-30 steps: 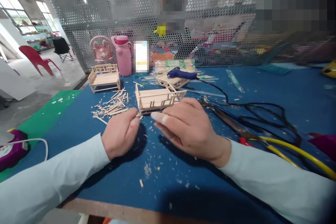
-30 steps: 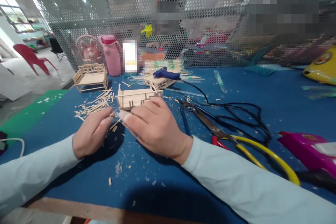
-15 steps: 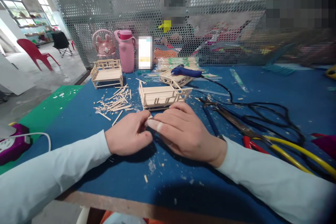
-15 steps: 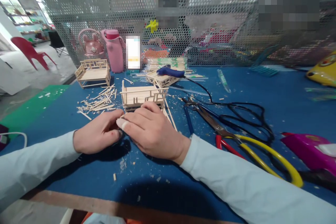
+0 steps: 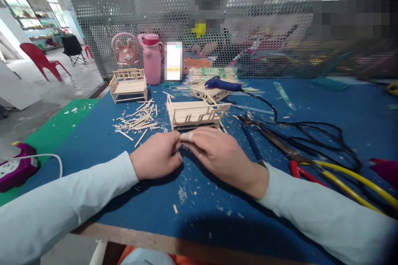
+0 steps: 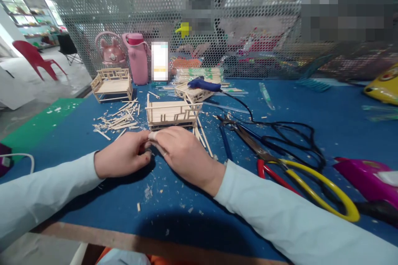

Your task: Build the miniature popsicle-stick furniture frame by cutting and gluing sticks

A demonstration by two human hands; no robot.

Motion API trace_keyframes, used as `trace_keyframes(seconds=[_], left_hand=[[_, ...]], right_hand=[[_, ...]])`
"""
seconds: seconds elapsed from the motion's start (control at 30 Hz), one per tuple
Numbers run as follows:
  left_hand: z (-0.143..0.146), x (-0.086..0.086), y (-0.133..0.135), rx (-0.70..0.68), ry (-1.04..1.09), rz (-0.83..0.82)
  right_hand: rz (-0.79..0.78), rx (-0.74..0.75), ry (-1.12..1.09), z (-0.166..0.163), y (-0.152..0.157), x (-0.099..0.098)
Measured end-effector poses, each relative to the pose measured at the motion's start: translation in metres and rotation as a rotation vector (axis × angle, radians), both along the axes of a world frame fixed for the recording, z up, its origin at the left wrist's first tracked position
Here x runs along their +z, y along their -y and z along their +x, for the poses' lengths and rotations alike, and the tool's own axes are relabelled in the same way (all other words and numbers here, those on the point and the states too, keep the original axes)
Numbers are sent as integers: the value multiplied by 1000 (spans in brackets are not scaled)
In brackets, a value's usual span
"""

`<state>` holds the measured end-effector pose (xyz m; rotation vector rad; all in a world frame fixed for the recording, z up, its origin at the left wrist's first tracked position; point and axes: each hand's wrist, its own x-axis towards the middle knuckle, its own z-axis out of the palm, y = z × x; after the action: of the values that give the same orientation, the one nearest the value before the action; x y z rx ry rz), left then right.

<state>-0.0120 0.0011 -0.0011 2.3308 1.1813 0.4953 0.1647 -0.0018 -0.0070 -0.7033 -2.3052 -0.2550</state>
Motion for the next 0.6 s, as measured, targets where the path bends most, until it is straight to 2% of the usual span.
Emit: trace_keyframes(seconds=[0.13,0.3,0.37,0.47,0.6], left_hand=[[0,-2,-3,-14,26,-1],[1,-3,-4,-20,30,11],[2,-3,-3,-17,21,6],[2,-3,-2,75,0,3],[-2,-2,-7,274,39,60]], right_hand=[[24,-12,17,0,-1,1],[-167,-84,-14,1,-1,7],[-188,-87,35,2,-2,8],[-48,-83,131,6,-8,9],[198,-200,121,11,-21,11]])
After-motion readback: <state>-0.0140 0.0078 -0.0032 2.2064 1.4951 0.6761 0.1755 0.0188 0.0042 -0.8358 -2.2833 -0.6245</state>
